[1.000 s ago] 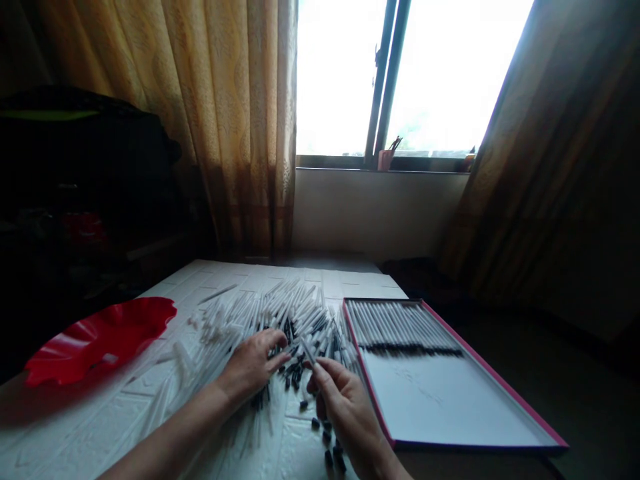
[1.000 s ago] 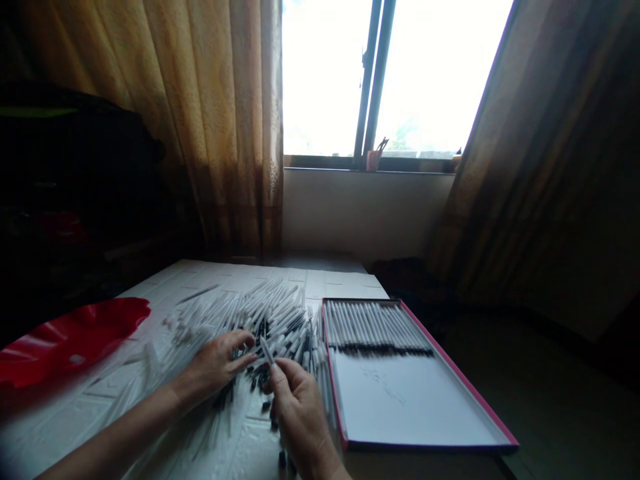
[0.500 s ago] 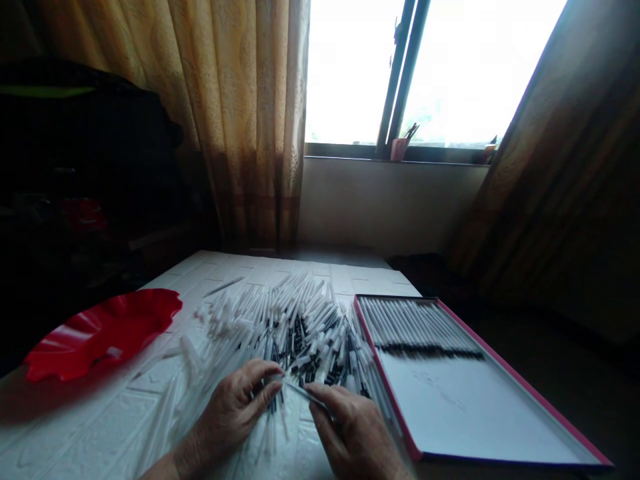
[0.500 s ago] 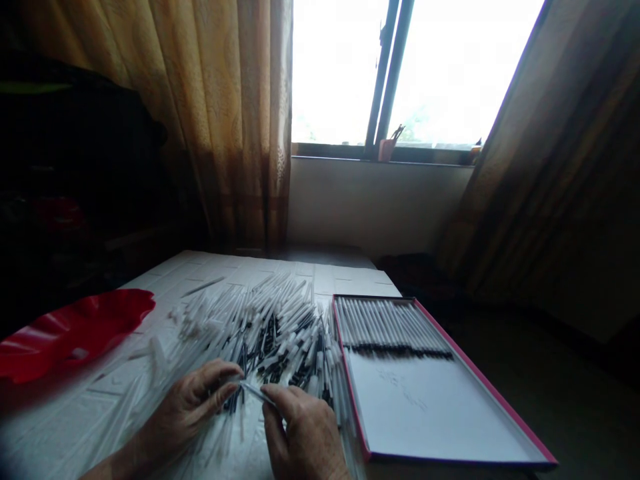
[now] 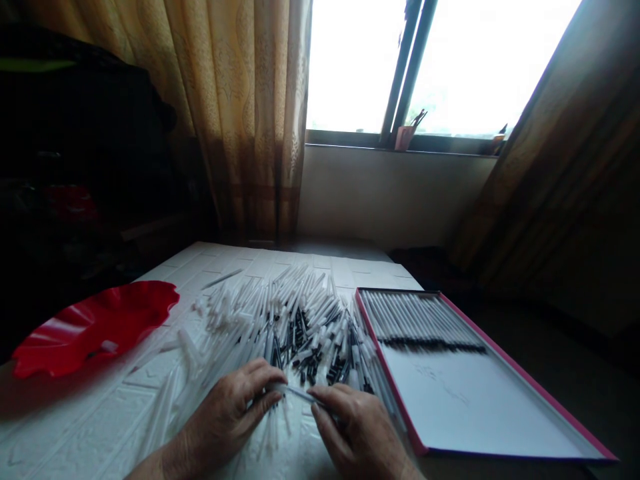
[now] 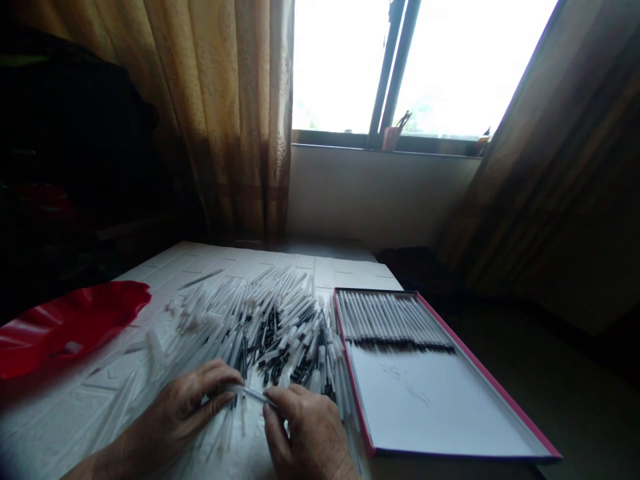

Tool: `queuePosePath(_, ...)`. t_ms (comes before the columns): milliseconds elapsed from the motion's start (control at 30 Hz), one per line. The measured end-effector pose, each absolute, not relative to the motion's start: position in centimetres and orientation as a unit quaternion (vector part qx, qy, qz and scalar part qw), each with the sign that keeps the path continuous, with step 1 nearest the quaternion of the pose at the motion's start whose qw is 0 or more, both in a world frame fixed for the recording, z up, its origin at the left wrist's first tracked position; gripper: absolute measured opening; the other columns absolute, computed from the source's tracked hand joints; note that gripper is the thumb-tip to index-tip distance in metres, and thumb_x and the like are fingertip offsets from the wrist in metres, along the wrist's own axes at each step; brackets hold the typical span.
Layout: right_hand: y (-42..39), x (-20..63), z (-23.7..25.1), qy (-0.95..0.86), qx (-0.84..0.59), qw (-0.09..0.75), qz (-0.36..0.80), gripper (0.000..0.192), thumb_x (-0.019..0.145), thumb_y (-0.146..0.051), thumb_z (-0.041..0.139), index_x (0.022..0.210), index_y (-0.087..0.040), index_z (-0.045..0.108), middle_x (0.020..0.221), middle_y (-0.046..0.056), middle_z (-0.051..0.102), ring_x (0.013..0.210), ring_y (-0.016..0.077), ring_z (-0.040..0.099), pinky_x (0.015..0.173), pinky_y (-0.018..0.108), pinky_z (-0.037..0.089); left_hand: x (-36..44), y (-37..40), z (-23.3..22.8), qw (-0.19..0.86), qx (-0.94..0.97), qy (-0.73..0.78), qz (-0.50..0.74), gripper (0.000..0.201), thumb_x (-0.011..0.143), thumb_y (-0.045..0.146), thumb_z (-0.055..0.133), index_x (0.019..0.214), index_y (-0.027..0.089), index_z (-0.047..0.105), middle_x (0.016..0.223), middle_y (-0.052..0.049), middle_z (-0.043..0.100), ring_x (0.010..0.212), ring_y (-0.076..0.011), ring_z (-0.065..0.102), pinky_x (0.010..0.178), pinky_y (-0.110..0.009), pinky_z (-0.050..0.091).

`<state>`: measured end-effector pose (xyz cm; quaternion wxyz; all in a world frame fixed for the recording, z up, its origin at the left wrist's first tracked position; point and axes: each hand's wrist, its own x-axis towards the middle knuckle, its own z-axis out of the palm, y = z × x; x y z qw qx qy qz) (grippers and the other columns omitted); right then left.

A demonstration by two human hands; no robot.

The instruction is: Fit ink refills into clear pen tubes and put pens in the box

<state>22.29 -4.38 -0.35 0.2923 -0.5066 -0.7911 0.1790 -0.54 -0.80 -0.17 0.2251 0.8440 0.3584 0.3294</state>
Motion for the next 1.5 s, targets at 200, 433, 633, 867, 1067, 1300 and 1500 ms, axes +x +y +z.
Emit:
queuePosePath(200, -4.5, 22.4, -0.7, -0.818, -0.467, 0.298, 0.156, 0.023, 0.084, -0.023, 0.052, 0.089, -0.024, 0.074, 0.071, 0.005, 0.074, 0.061, 0.0189, 0.07, 0.054, 0.025, 0.037, -0.6, -1.1, 0.2, 0.242, 0.873, 0.335, 0.258, 0.017, 0.097, 0.025, 0.049, 0.102, 0.023, 0.065, 0.083, 0.0, 0.071, 0.073, -0.0149, 0.068, 0.067, -0.02, 0.047)
queuePosePath(433, -4.4, 22.6, -0.9, -0.842, -0.418, 0.302, 0.157, 0.029, 0.089, -0.025, 0.044, 0.084, -0.02, 0.073, 0.067, 0.006, 0.071, 0.055, 0.0165, 0.066, 0.049, 0.025, 0.036, -0.3, -1.7, 1.6, 0.298, 0.863, 0.334, 0.233, 0.022, 0.098, 0.027, 0.048, 0.09, 0.019, 0.068, 0.067, 0.002, 0.07, 0.055, -0.0106, 0.062, 0.055, -0.017, 0.043)
queuePosePath(633, -4.5, 22.7, 0.1, -0.857, -0.417, 0.233, 0.196, 0.029, 0.091, -0.023, 0.047, 0.09, -0.015, 0.075, 0.071, 0.009, 0.072, 0.059, 0.017, 0.068, 0.052, 0.022, 0.042, -0.3, -2.0, 1.3, 0.303, 0.859, 0.336, 0.24, 0.022, 0.098, 0.028, 0.049, 0.092, 0.02, 0.069, 0.067, 0.002, 0.07, 0.054, -0.0103, 0.062, 0.054, -0.016, 0.044)
queuePosePath(867, -4.4, 22.6, 0.1, -0.857, -0.416, 0.213, 0.216, 0.026, 0.09, -0.019, 0.051, 0.093, -0.014, 0.076, 0.073, 0.009, 0.074, 0.062, 0.0174, 0.07, 0.053, 0.021, 0.043, -0.2, -2.2, 2.1, 0.282, 0.871, 0.322, 0.242, 0.023, 0.097, 0.024, 0.05, 0.088, 0.017, 0.07, 0.063, 0.001, 0.07, 0.048, -0.0084, 0.06, 0.054, -0.015, 0.045)
queuePosePath(1067, -4.5, 22.5, -0.2, -0.865, -0.42, 0.191, 0.199, 0.022, 0.088, -0.017, 0.054, 0.091, -0.016, 0.075, 0.074, 0.009, 0.075, 0.062, 0.0185, 0.072, 0.053, 0.022, 0.044, -0.1, -2.1, 2.1, 0.28, 0.88, 0.327, 0.202, 0.023, 0.096, 0.021, 0.048, 0.088, 0.017, 0.069, 0.066, 0.001, 0.069, 0.055, -0.0102, 0.063, 0.056, -0.016, 0.045)
queuePosePath(1300, -4.6, 22.5, -0.9, -0.863, -0.423, 0.215, 0.173, 0.023, 0.087, -0.018, 0.053, 0.089, -0.015, 0.075, 0.071, 0.009, 0.075, 0.06, 0.0191, 0.072, 0.051, 0.023, 0.043, -0.2, -2.2, 1.6, 0.282, 0.881, 0.336, 0.177, 0.023, 0.095, 0.021, 0.047, 0.089, 0.017, 0.069, 0.068, 0.0, 0.069, 0.055, -0.0108, 0.063, 0.054, -0.017, 0.044)
queuePosePath(1500, -4.5, 22.0, 0.0, -0.839, -0.43, 0.246, 0.224, 0.027, 0.09, -0.022, 0.048, 0.09, -0.015, 0.075, 0.076, 0.01, 0.077, 0.07, 0.0198, 0.074, 0.06, 0.023, 0.049, 0.0, -2.0, 2.0, 0.331, 0.847, 0.358, 0.214, 0.025, 0.097, 0.028, 0.047, 0.091, 0.018, 0.068, 0.065, 0.001, 0.068, 0.053, -0.0102, 0.063, 0.052, -0.014, 0.047)
